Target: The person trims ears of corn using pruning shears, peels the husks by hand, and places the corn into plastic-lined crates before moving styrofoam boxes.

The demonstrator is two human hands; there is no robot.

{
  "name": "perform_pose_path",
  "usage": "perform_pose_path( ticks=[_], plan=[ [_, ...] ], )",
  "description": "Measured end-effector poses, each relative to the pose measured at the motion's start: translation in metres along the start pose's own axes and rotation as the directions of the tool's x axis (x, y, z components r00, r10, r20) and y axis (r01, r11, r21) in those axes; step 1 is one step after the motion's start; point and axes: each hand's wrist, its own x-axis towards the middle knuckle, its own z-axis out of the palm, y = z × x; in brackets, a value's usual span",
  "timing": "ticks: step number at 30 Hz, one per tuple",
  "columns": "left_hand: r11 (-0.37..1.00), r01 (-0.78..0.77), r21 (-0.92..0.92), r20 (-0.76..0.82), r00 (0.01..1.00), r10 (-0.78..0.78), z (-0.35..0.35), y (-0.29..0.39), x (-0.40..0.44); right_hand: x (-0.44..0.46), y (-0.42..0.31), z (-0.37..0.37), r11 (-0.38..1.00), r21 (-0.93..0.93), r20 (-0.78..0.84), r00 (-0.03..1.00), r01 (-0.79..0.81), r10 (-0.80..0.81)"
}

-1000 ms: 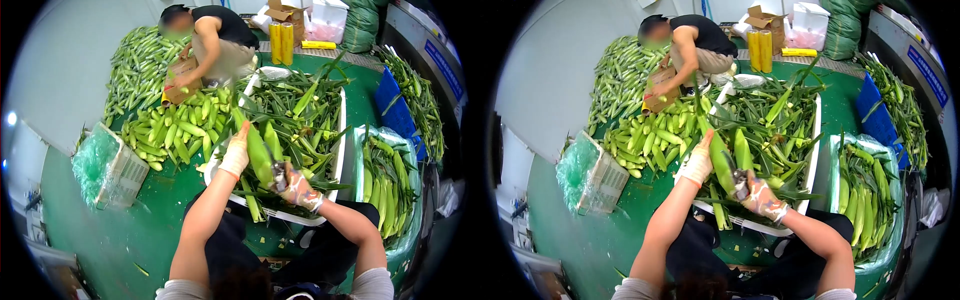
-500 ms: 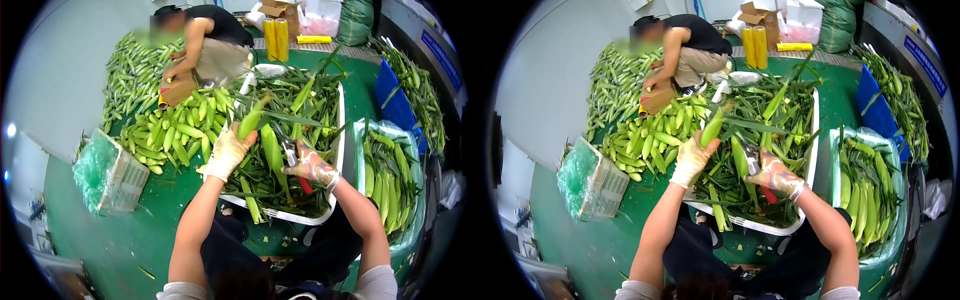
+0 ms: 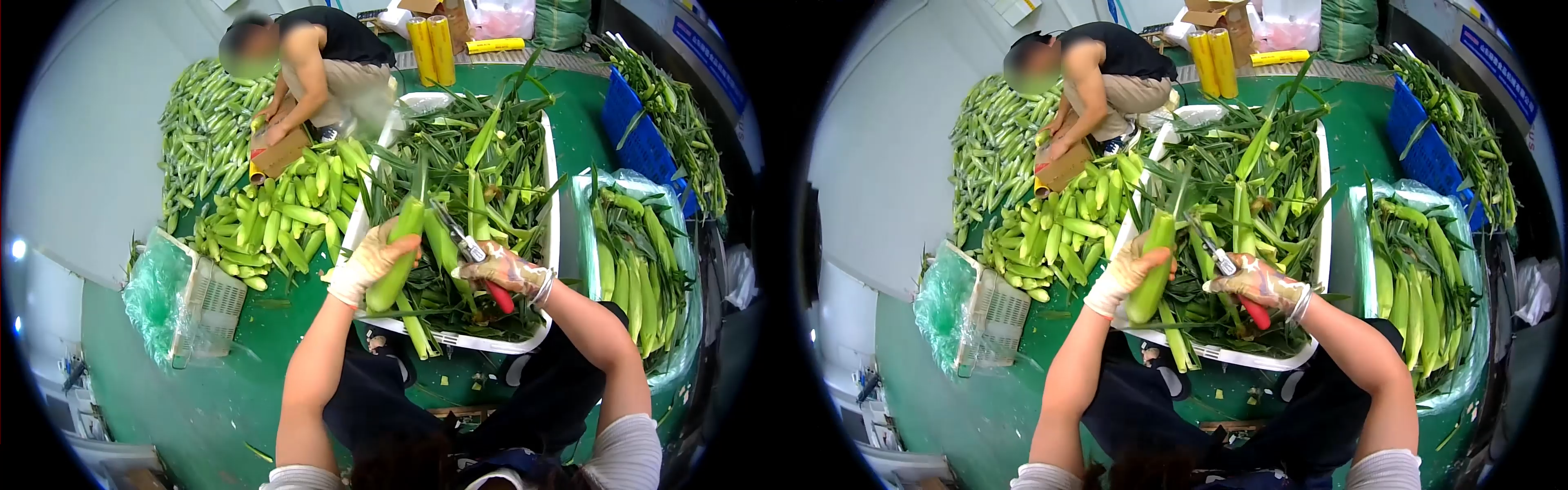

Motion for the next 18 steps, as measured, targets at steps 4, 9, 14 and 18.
perform_pose_path(
  ticks=[4,9,14,18],
  plan=[
    [0.965,0.006,-0.261,0.08,0.997,0.015,-0.006,-0.005,-0.002,-0.009,0.001,-0.008,0.992,0.064,0.276,0.953,0.11,-0.124],
    [0.972,0.143,-0.187,0.219,0.971,-0.101,0.004,-0.006,0.002,0.002,-0.005,0.008,0.964,0.142,0.207,0.945,0.226,-0.252],
    [0.91,0.227,-0.348,0.027,0.972,-0.232,-0.023,-0.003,0.01,0.029,-0.011,-0.008,0.788,0.599,-0.248,0.969,0.143,0.013],
    [0.738,-0.238,-0.632,-0.491,0.859,-0.144,-0.167,-0.063,0.06,0.046,0.019,-0.028,1.0,0.025,-0.319,0.948,0.014,-0.006]
  ],
)
